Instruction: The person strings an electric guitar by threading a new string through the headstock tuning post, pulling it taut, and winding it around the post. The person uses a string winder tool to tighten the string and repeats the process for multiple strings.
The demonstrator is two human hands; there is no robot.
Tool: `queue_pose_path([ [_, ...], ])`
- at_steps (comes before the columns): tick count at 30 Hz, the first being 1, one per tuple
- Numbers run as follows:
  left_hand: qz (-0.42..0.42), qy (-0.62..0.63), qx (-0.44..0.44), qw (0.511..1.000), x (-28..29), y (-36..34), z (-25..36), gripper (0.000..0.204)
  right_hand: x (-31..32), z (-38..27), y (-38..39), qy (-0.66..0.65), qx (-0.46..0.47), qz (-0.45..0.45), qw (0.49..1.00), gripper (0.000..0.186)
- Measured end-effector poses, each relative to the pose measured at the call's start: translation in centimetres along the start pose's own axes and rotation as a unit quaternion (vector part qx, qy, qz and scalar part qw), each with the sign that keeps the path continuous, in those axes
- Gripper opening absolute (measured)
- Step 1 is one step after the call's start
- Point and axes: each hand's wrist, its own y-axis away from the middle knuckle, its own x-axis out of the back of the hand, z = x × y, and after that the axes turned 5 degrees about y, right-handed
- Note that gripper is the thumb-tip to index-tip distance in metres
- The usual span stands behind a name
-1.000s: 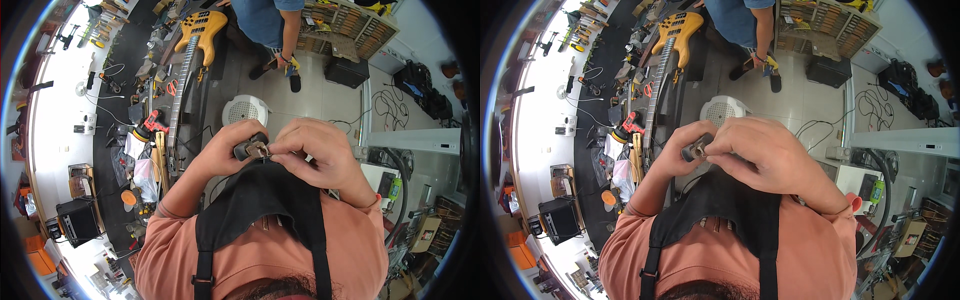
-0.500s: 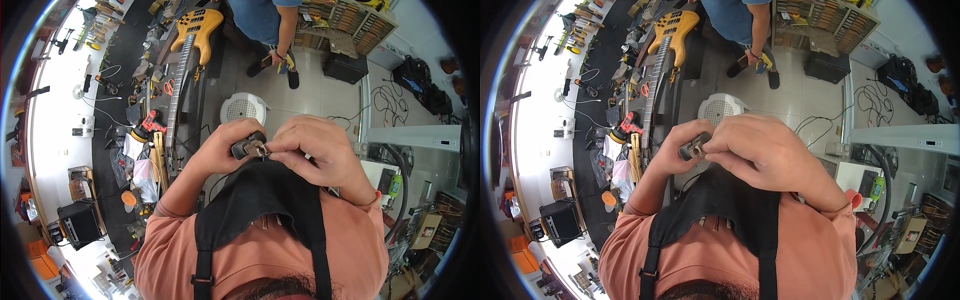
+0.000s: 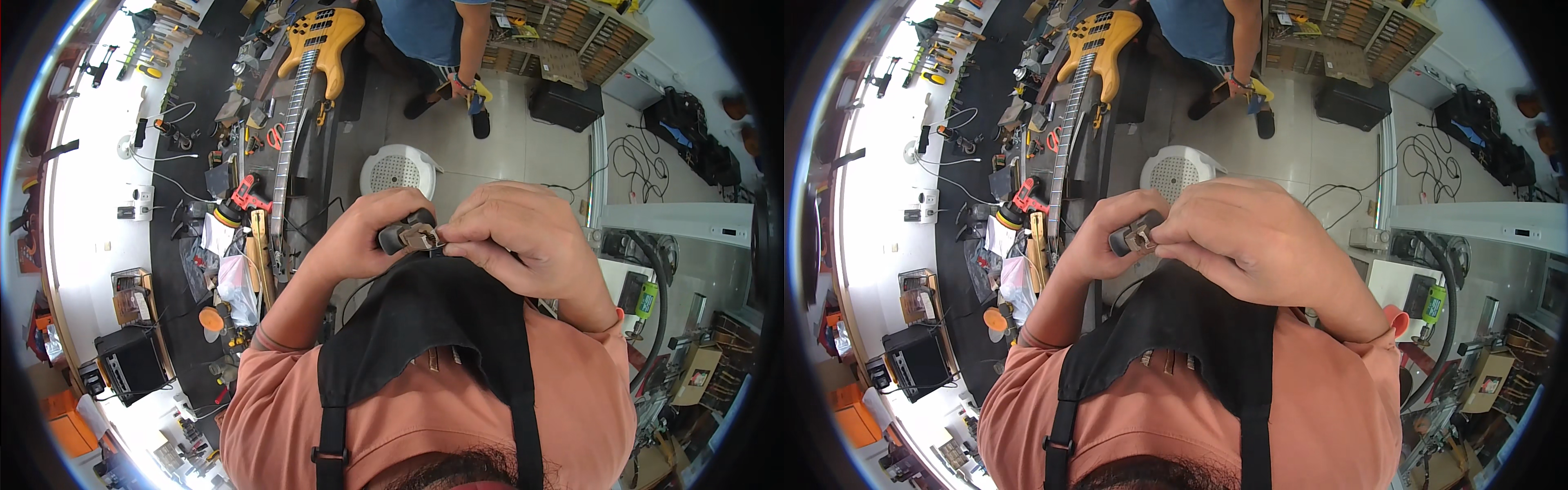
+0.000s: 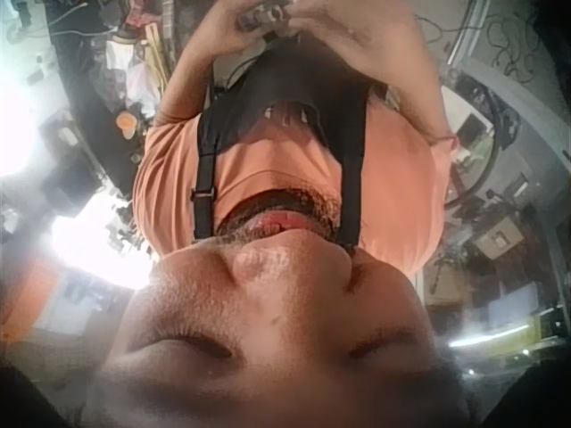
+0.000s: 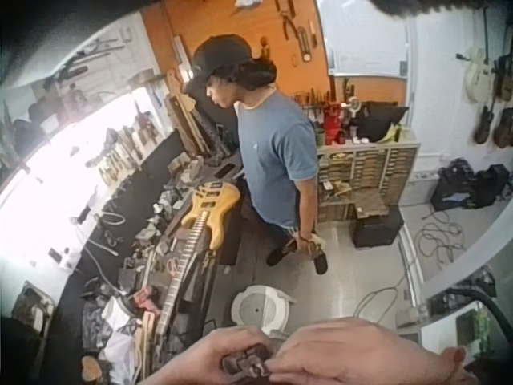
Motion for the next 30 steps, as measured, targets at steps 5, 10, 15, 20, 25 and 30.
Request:
queue_pose_path([
  [5,0.008,-0.015,0.004,1.000,-0.1,0.2,0.0,0.035,0.0,0.2,0.0,-0.002,0.004,-0.006,1.000,0.019],
  [10,0.017,-0.024,-0.007,1.000,0.0,0.1,0.0,0.034,0.0,0.4,0.0,0.011,0.009,-0.003,1.000,0.019],
  [15,0.011,-0.022,-0.004,1.000,0.1,0.1,-0.2,0.033,0.0,0.7,-0.1,0.007,0.014,-0.005,1.000,0.017],
  [20,0.004,-0.008,0.007,1.000,0.1,0.1,0.0,0.032,-0.3,0.9,0.0,0.000,0.014,-0.001,1.000,0.016],
  [25,0.006,-0.009,0.003,1.000,0.0,0.0,0.1,0.032,-0.2,0.9,0.1,-0.003,0.013,-0.005,1.000,0.016],
  [30,0.002,-0.006,0.007,1.000,0.0,-0.1,0.3,0.031,-0.4,1.1,0.2,-0.008,0.015,0.005,1.000,0.016],
])
